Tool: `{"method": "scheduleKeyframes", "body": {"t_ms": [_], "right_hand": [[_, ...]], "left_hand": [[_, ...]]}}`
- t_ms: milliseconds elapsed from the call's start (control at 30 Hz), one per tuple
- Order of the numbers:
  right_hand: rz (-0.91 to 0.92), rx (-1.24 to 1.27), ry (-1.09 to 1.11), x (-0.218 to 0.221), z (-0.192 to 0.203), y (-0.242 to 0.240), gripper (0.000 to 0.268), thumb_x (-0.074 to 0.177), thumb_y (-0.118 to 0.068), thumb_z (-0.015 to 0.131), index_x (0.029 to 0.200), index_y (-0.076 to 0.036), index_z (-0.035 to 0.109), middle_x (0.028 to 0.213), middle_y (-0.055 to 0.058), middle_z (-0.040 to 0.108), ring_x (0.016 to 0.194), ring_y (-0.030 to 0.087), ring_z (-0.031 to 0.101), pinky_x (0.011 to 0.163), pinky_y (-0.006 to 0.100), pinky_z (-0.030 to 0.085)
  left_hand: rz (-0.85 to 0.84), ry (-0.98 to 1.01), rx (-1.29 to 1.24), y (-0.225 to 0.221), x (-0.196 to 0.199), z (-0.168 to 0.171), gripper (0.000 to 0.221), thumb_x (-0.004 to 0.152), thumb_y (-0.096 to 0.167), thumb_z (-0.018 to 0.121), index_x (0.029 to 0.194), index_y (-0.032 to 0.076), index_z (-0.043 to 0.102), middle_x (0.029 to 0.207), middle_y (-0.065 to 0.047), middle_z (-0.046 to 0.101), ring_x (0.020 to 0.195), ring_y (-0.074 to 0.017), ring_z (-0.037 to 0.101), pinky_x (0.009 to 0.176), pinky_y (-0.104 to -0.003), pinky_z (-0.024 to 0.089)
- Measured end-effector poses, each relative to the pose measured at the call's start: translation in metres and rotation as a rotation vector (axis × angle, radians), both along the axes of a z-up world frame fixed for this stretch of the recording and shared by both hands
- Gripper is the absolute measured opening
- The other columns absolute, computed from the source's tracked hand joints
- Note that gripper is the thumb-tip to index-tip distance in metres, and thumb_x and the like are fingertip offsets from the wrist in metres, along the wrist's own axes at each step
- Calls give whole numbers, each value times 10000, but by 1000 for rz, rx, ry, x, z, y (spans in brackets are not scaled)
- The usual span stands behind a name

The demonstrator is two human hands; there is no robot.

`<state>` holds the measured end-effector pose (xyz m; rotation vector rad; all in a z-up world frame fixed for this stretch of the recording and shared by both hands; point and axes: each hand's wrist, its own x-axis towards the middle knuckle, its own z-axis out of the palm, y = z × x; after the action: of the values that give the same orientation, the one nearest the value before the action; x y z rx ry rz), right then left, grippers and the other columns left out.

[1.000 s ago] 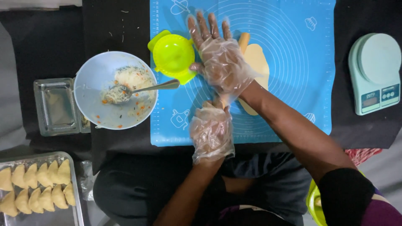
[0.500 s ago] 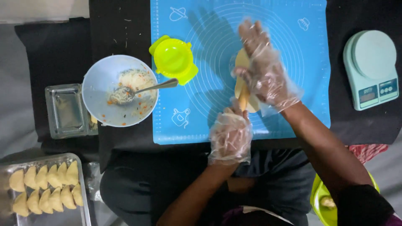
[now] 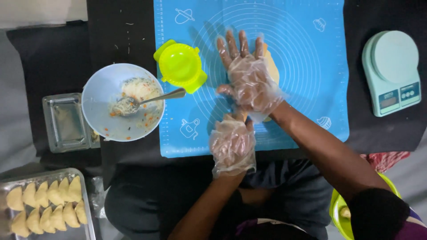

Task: Rolling out dough balls, adding filling, and using a plastic mold to shape dumplings

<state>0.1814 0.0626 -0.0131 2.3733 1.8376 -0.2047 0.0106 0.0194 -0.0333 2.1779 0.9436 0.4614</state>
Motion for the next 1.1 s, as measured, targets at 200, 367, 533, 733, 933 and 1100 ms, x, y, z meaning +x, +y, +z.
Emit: {"method": "scheduleKeyframes", "body": {"t_ms": [200, 367, 533, 733, 933, 1100], "right_hand": [[-29, 27, 50, -12, -11, 31, 1219, 796, -928, 81, 1675, -84, 117, 1711, 226, 6, 1546, 438, -92, 1203, 661, -137], [-40, 9, -11, -15, -22, 43, 1235, 790, -933, 68, 1696, -94, 61, 1709, 213, -79, 1537, 407, -161, 1205, 630, -185], [-127, 173, 77, -8, -19, 44, 1254, 774, -933, 98, 1685, -79, -23, 1729, 219, -117, 1571, 408, -183, 1277, 589, -178], [328, 532, -782, 48, -15, -45, 855, 1294, -498, 704, 1726, -278, 0, 1729, 122, -195, 1596, 354, -48, 1329, 479, 232], [-83, 195, 193, 3, 49, -37, 962, 972, -623, 469, 1644, -36, 108, 1719, 189, 62, 1571, 334, -54, 1296, 522, -39], [-5, 57, 10, 19, 1, -39, 1007, 929, -782, 92, 1671, -102, 120, 1725, 155, 36, 1554, 335, -81, 1252, 509, -107]], "left_hand": [[23, 67, 109, 19, -9, -3, 255, 997, 317, 572, 1080, 108, 692, 878, -56, 586, 638, -156, 492, 503, -316, 425], [41, 101, 211, 26, -12, -1, 256, 1031, 300, 547, 1039, 82, 681, 810, -43, 568, 566, -124, 458, 440, -283, 402], [49, 112, 350, 32, -6, 7, 280, 1064, 283, 522, 998, 55, 671, 743, -31, 549, 494, -91, 425, 377, -251, 380], [144, -41, 318, 15, -5, 17, 258, 1044, 254, 571, 1129, 36, 677, 756, -3, 572, 499, -92, 436, 384, -233, 376], [47, 57, 315, -6, 4, 31, 329, 1015, 262, 598, 1228, 16, 650, 805, -20, 588, 550, -105, 492, 407, -240, 414], [70, -46, 323, -20, 4, 8, 205, 1026, 221, 609, 895, 84, 687, 760, -39, 602, 512, -115, 463, 395, -270, 394]]}}
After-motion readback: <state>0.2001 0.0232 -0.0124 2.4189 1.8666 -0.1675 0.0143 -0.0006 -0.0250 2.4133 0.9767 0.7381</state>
